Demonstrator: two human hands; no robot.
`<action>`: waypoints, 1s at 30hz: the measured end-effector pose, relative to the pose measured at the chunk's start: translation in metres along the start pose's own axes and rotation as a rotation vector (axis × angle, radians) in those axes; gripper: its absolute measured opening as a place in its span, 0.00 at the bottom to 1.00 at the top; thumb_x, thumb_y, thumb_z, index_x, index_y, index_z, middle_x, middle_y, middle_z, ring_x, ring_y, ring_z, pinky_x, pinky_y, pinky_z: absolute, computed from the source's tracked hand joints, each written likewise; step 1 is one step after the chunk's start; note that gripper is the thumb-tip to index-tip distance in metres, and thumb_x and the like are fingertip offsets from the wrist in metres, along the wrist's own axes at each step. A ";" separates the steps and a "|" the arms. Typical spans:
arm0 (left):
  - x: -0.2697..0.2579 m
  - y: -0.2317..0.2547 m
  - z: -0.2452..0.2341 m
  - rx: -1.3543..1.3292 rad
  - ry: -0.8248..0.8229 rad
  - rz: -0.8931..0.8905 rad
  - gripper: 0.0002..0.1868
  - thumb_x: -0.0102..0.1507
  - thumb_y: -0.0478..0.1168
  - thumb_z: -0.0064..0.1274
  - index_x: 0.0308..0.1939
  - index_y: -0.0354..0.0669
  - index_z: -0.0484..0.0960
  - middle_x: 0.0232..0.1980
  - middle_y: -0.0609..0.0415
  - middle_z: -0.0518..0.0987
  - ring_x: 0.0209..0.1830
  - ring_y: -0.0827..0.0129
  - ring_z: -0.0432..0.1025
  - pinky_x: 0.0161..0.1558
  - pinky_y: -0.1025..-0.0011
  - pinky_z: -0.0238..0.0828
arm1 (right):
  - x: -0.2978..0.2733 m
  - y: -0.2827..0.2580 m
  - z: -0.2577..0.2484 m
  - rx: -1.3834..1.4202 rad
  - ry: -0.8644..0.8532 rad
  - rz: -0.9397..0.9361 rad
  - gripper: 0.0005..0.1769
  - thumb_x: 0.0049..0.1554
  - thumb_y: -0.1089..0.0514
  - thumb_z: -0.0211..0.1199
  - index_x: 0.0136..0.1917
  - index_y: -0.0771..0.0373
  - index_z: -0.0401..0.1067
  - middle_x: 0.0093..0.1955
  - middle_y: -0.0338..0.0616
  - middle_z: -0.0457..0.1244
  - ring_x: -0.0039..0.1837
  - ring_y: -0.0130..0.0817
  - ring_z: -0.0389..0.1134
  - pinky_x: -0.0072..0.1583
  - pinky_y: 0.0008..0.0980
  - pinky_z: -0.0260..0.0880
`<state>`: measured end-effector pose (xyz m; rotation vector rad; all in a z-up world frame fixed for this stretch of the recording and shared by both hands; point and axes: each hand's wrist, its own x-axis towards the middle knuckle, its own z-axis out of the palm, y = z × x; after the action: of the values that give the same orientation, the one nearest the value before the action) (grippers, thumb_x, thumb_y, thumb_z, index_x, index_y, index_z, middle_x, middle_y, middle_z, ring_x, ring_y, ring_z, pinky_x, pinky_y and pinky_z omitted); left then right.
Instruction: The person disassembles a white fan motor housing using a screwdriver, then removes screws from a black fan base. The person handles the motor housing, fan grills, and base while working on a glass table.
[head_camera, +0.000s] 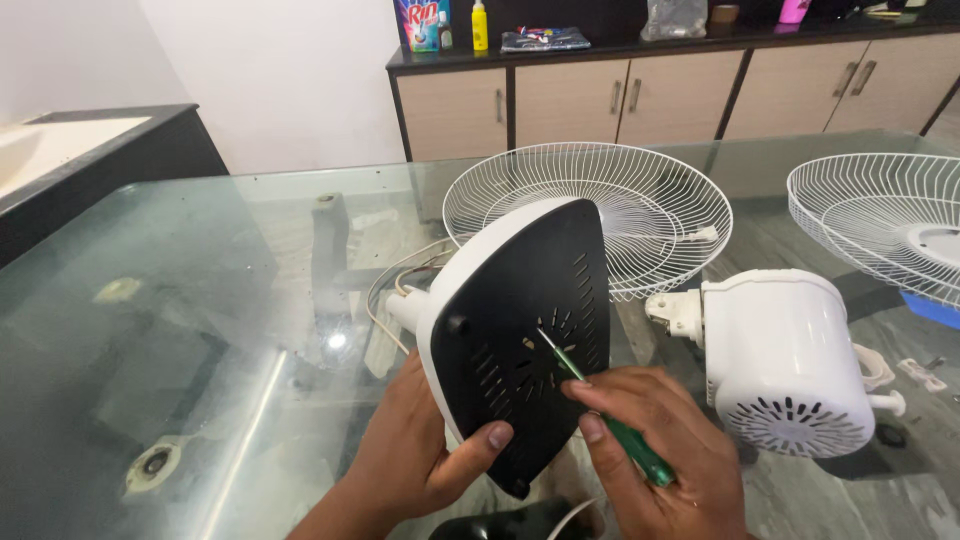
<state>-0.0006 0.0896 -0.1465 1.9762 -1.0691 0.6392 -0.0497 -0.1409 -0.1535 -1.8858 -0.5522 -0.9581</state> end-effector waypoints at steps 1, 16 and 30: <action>-0.002 -0.001 0.001 -0.002 -0.003 0.006 0.23 0.65 0.48 0.54 0.58 0.37 0.79 0.62 0.39 0.78 0.66 0.43 0.70 0.69 0.52 0.63 | -0.001 0.001 -0.001 -0.036 -0.016 -0.035 0.11 0.57 0.65 0.65 0.54 0.64 0.77 0.50 0.50 0.72 0.55 0.38 0.75 0.56 0.34 0.75; 0.001 0.003 -0.001 -0.073 -0.048 -0.179 0.32 0.62 0.50 0.55 0.64 0.32 0.73 0.63 0.36 0.75 0.68 0.45 0.70 0.70 0.53 0.62 | -0.015 0.025 -0.003 0.077 -0.084 0.403 0.17 0.60 0.55 0.65 0.59 0.63 0.76 0.48 0.45 0.75 0.52 0.33 0.78 0.54 0.32 0.79; -0.004 -0.017 -0.012 -0.032 0.149 -0.060 0.53 0.70 0.73 0.32 0.75 0.24 0.54 0.72 0.28 0.70 0.72 0.39 0.69 0.71 0.49 0.62 | -0.001 0.018 0.000 0.061 -0.011 0.008 0.11 0.50 0.64 0.67 0.48 0.64 0.80 0.44 0.46 0.74 0.49 0.36 0.75 0.52 0.33 0.77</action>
<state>0.0116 0.1069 -0.1494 1.8941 -0.9209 0.7208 -0.0376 -0.1489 -0.1634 -1.8391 -0.5738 -0.9162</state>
